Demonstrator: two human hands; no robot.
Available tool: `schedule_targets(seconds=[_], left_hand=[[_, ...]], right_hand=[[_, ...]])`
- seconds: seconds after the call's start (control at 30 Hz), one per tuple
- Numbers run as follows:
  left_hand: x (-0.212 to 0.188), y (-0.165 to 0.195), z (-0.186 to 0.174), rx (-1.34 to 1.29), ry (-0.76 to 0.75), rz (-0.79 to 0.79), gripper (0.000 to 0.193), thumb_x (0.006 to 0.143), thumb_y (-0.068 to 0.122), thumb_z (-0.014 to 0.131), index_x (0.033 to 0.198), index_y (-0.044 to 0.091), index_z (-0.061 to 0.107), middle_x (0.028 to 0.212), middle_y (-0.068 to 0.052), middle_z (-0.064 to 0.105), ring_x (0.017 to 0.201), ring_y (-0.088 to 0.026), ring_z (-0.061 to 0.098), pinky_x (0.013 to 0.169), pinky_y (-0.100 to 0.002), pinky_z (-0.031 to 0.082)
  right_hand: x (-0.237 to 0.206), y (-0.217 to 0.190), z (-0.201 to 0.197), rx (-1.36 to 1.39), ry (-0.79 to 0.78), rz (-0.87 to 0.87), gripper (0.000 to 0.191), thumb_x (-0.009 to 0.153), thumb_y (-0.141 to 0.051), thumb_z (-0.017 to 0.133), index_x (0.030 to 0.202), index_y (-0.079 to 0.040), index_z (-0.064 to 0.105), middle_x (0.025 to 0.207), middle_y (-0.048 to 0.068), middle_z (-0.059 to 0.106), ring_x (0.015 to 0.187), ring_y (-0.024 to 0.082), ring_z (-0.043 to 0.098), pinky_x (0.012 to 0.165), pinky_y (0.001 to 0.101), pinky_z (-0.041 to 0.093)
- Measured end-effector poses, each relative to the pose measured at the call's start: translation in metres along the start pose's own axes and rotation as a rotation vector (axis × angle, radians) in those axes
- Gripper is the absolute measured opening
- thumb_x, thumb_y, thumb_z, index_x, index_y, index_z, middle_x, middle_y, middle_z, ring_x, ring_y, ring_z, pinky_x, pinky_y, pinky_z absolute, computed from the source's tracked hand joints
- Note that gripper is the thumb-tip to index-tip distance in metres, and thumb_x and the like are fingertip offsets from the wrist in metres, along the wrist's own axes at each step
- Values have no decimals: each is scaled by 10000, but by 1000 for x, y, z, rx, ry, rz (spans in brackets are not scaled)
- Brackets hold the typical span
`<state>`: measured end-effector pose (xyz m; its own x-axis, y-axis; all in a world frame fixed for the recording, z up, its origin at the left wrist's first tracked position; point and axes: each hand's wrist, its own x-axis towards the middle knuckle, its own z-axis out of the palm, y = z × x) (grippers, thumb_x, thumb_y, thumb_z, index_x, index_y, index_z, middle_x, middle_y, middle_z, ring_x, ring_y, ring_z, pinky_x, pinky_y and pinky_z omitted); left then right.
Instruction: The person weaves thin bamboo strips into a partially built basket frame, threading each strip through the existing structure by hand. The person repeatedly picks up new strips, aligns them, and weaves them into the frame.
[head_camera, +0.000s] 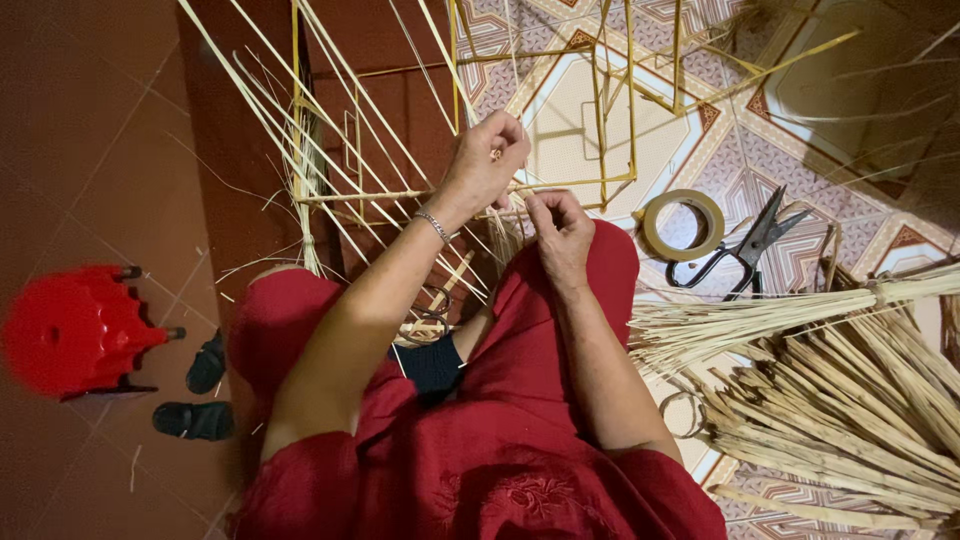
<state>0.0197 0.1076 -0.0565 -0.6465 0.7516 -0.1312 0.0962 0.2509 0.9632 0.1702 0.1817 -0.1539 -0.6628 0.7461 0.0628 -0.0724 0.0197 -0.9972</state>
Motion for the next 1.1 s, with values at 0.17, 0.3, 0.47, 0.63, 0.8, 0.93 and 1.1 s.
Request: schedule_targets(seconds=[0.17, 0.3, 0.47, 0.63, 0.8, 0.93, 1.1], left_hand=[[-3, -2, 1, -55, -17, 18, 86, 1012, 105, 594, 1013, 56, 523, 802, -64, 700, 426, -77, 566, 304, -229, 441], [-7, 0, 2, 9, 6, -11, 91, 1029, 139, 571, 1042, 79, 505, 742, -49, 719, 405, -95, 587, 305, -242, 449], [-13, 3, 6, 59, 55, 47, 79, 1030, 158, 552, 1056, 106, 498, 732, -22, 719, 426, -102, 628, 318, -256, 492], [-15, 0, 6, 144, 5, 50, 71, 1031, 165, 558, 1039, 106, 519, 701, -36, 699, 429, -127, 635, 391, -308, 521], [-13, -4, 5, 173, -17, 69, 95, 1033, 168, 546, 1036, 82, 507, 721, -39, 706, 452, -136, 676, 449, -306, 564], [-14, -7, 2, 227, -71, 49, 113, 1055, 182, 537, 1036, 78, 497, 786, -89, 715, 507, -141, 713, 501, -305, 598], [-13, -10, -4, 164, -146, 129, 231, 923, 77, 682, 1035, 69, 480, 978, -100, 762, 691, -119, 759, 528, -305, 639]], right_hand=[[-1, 0, 0, 57, 9, -23, 119, 968, -109, 756, 923, -13, 702, 854, -35, 659, 767, 37, 572, 702, 204, 484], [1, 0, 0, 122, 4, 73, 115, 965, -106, 755, 904, -20, 708, 817, -50, 671, 734, 22, 561, 682, 193, 470], [2, -1, -3, 155, -16, 112, 116, 963, -109, 754, 902, -18, 714, 803, -54, 658, 721, 21, 547, 665, 190, 450], [3, -1, -4, 182, -29, 176, 111, 958, -118, 741, 903, -24, 720, 777, -51, 652, 676, 24, 532, 617, 197, 427], [11, -1, -6, 356, -57, 328, 205, 979, -127, 728, 800, -50, 663, 682, -39, 582, 564, 45, 448, 520, 227, 349], [15, -6, -8, 568, -78, 490, 197, 934, -135, 689, 753, -94, 624, 641, -3, 585, 511, 94, 471, 507, 258, 383], [19, -11, -7, 862, -110, 727, 136, 956, -219, 716, 893, -121, 646, 663, -22, 573, 499, 72, 446, 511, 246, 370]])
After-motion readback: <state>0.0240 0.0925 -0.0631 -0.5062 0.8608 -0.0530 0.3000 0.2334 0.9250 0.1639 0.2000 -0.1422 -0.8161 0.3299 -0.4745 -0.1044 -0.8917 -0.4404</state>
